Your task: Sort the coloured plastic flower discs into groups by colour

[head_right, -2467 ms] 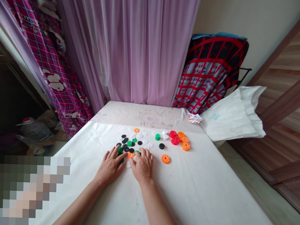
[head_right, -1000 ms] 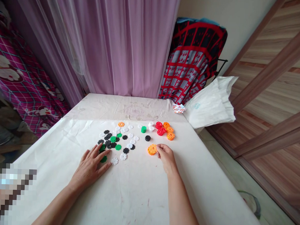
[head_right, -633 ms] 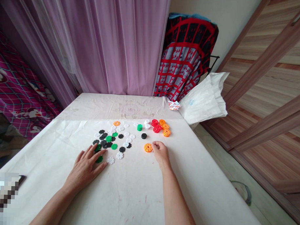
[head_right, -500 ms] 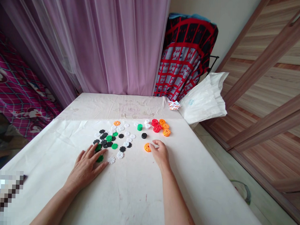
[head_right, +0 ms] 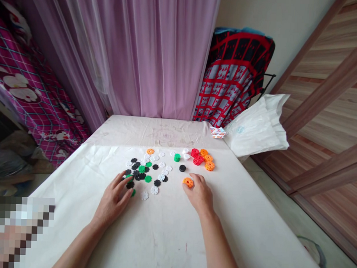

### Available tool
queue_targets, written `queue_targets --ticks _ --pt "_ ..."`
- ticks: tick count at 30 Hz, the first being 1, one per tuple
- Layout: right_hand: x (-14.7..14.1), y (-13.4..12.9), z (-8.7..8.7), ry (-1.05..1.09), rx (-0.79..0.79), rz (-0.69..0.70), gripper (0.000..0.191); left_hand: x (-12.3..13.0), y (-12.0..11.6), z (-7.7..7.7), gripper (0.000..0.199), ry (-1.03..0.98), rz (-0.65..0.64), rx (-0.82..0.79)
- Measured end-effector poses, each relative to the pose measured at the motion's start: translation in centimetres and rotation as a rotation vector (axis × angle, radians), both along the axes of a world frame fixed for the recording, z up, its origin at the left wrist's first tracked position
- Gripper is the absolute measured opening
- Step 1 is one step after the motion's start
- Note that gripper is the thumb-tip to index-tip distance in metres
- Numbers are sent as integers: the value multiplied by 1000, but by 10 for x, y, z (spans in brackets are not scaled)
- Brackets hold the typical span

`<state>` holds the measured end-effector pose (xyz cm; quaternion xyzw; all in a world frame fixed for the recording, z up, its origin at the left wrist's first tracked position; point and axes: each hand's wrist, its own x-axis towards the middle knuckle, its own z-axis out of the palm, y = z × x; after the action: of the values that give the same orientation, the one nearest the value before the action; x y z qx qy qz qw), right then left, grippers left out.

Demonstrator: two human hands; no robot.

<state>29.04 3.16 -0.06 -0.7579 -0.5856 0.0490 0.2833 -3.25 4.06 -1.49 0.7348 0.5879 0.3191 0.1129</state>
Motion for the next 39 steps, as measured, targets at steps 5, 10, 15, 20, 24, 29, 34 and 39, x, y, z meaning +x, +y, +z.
queue_targets --ticks 5,10,15,20,24,29,34,39 --pt "-39 43 31 -49 100 204 23 -14 13 -3 37 -338 235 -19" --pt "-104 127 44 -185 -135 462 36 -17 15 -6 37 -551 301 -22" --pt "-131 181 40 -241 -289 498 35 -16 14 -10 36 -572 280 -30" --pt "-133 200 35 -190 -346 450 29 -15 15 -12 36 -548 277 -27" --pt "-132 193 40 -101 -294 372 26 -14 14 -8 36 -548 278 -60" --pt "-84 130 37 217 -75 300 28 -14 14 -2 36 -525 273 -59" --pt "5 44 20 685 148 24 41 -14 15 0 36 -469 288 -65" --pt "32 13 5 697 75 -65 39 -17 17 0 37 -413 292 -65"
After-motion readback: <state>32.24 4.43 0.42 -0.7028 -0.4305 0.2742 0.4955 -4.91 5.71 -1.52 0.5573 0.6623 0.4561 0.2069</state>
